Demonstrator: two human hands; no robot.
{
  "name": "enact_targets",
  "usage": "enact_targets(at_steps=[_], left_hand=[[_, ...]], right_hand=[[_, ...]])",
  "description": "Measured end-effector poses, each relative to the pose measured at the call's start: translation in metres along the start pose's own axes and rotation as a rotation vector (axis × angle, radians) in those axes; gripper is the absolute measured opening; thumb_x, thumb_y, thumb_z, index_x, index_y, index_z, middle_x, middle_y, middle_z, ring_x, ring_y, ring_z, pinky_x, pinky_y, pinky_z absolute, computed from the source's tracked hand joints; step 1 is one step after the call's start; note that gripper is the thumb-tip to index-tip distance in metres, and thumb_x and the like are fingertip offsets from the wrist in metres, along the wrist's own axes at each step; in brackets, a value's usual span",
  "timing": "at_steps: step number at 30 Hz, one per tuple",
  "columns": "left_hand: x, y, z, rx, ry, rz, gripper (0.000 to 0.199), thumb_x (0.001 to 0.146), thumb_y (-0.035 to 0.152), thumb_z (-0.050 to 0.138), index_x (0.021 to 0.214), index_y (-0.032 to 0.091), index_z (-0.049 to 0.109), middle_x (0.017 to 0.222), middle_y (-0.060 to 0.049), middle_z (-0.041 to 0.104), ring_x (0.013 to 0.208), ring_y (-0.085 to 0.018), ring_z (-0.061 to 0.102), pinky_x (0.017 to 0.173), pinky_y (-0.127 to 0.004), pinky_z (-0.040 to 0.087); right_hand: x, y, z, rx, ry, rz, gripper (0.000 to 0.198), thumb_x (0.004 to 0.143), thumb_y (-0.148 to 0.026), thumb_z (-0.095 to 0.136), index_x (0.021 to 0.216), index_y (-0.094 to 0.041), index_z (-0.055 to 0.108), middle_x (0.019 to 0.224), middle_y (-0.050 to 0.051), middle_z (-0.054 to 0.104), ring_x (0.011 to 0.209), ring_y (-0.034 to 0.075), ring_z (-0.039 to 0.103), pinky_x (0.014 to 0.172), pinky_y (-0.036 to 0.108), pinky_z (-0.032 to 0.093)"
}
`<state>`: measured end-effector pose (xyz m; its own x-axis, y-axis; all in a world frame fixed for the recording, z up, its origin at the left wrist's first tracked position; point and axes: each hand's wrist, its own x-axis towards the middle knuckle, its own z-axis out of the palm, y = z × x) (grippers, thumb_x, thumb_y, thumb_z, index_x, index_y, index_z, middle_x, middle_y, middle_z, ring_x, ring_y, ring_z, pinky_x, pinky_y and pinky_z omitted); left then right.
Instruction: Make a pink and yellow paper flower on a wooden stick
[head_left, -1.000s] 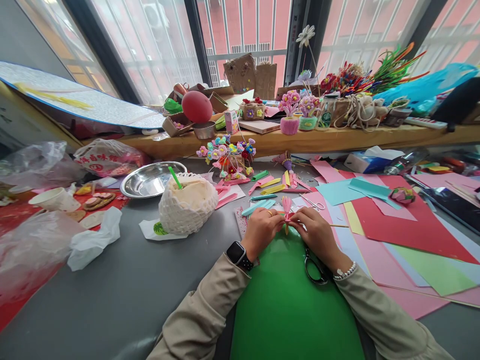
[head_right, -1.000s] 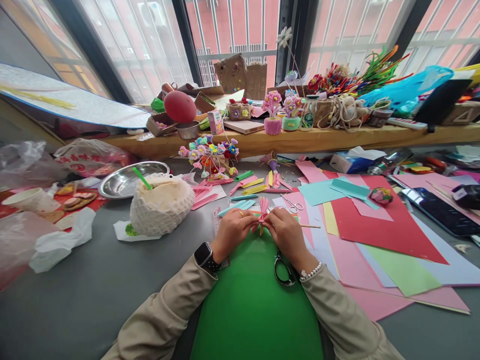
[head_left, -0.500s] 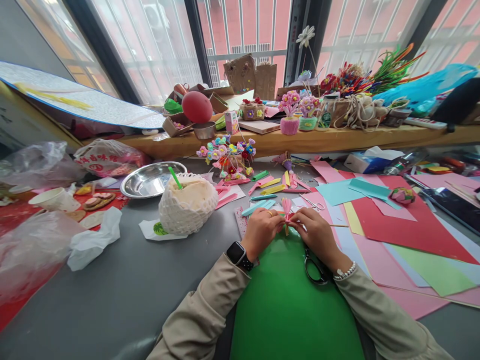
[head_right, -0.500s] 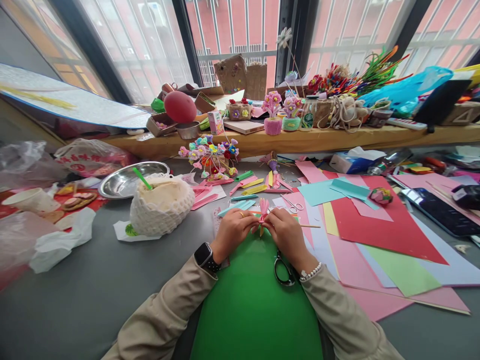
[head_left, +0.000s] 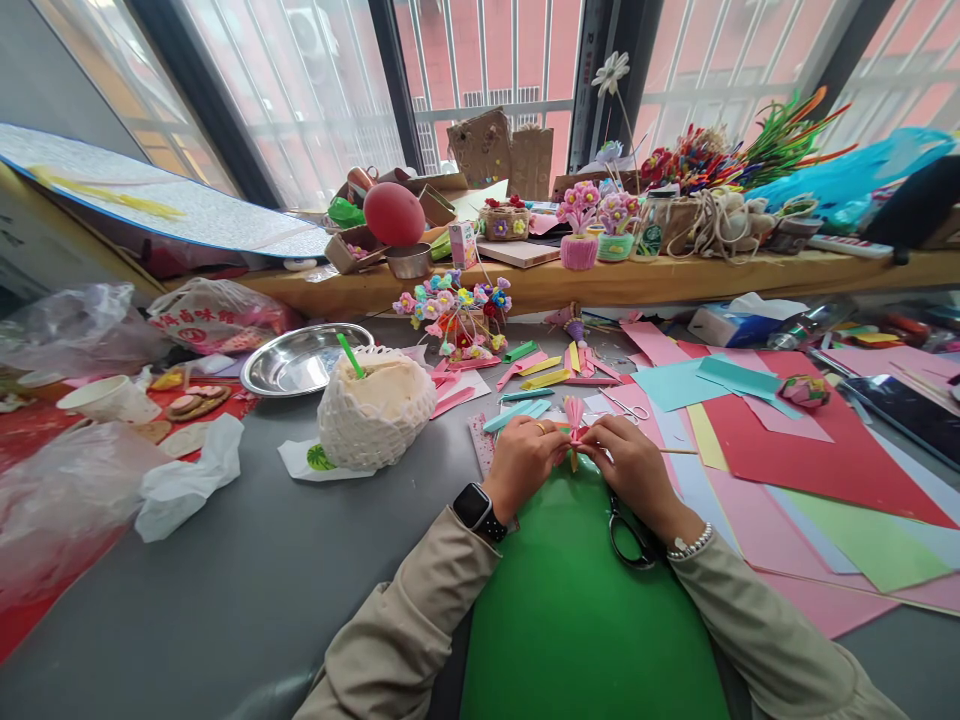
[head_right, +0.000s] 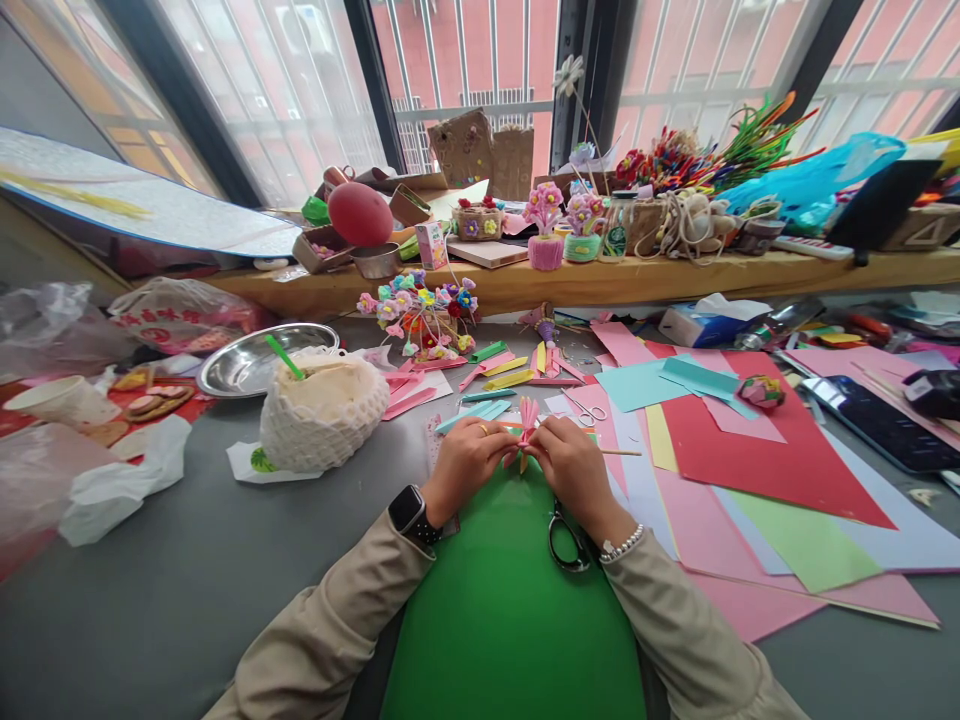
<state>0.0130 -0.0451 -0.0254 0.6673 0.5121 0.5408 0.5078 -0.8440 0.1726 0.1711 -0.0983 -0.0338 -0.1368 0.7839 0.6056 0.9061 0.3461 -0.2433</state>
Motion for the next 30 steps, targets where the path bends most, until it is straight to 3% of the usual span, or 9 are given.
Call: enact_targets(at_steps=[7,15,21,27,30], left_hand=[[0.000,0.001,0.000,0.039,-0.013,-0.032,0.009,0.076,0.024,0.055,0.080,0.021,0.063,0.076,0.000,0.065,0.067,-0.013,0.057,0.065,-0.028,0.038],[0.001,0.000,0.000,-0.002,0.031,-0.037,0.016,0.081,0.022,0.048,0.091,0.024,0.060,0.085,0.001,0.065,0.077,-0.014,0.058,0.090,-0.040,0.033],[0.002,0.004,-0.007,-0.007,0.238,-0.042,0.033,0.079,0.025,0.050,0.112,0.023,0.048,0.107,-0.005,0.057,0.099,-0.018,0.051,0.095,-0.040,0.031],[0.002,0.007,-0.010,-0.035,0.472,-0.084,0.035,0.077,0.020,0.051,0.111,0.017,0.043,0.110,-0.010,0.051,0.104,-0.018,0.046,0.090,-0.035,0.037],[0.003,0.008,-0.010,-0.033,0.521,-0.115,0.036,0.076,0.017,0.050,0.112,0.016,0.041,0.112,-0.011,0.049,0.106,-0.019,0.045,0.091,-0.036,0.037]], right_hand=[[0.000,0.000,0.000,0.026,0.005,0.022,0.019,0.082,-0.030,0.047,0.071,-0.018,0.056,0.072,0.004,0.056,0.071,0.017,0.051,0.063,0.028,0.040],[0.000,-0.001,0.000,0.023,0.055,0.014,0.018,0.082,-0.030,0.047,0.082,-0.018,0.061,0.075,0.005,0.058,0.075,0.019,0.054,0.066,0.030,0.042],[0.001,-0.003,-0.003,0.026,0.150,0.051,0.017,0.082,-0.028,0.049,0.090,-0.019,0.061,0.079,0.006,0.060,0.077,0.018,0.055,0.067,0.030,0.044],[0.001,-0.004,-0.006,0.025,0.220,0.055,0.017,0.082,-0.025,0.048,0.093,-0.020,0.060,0.081,0.005,0.060,0.078,0.018,0.055,0.068,0.030,0.045],[0.001,-0.004,-0.007,0.016,0.240,0.090,0.019,0.083,-0.024,0.046,0.098,-0.021,0.057,0.082,0.005,0.059,0.077,0.017,0.055,0.067,0.030,0.045]])
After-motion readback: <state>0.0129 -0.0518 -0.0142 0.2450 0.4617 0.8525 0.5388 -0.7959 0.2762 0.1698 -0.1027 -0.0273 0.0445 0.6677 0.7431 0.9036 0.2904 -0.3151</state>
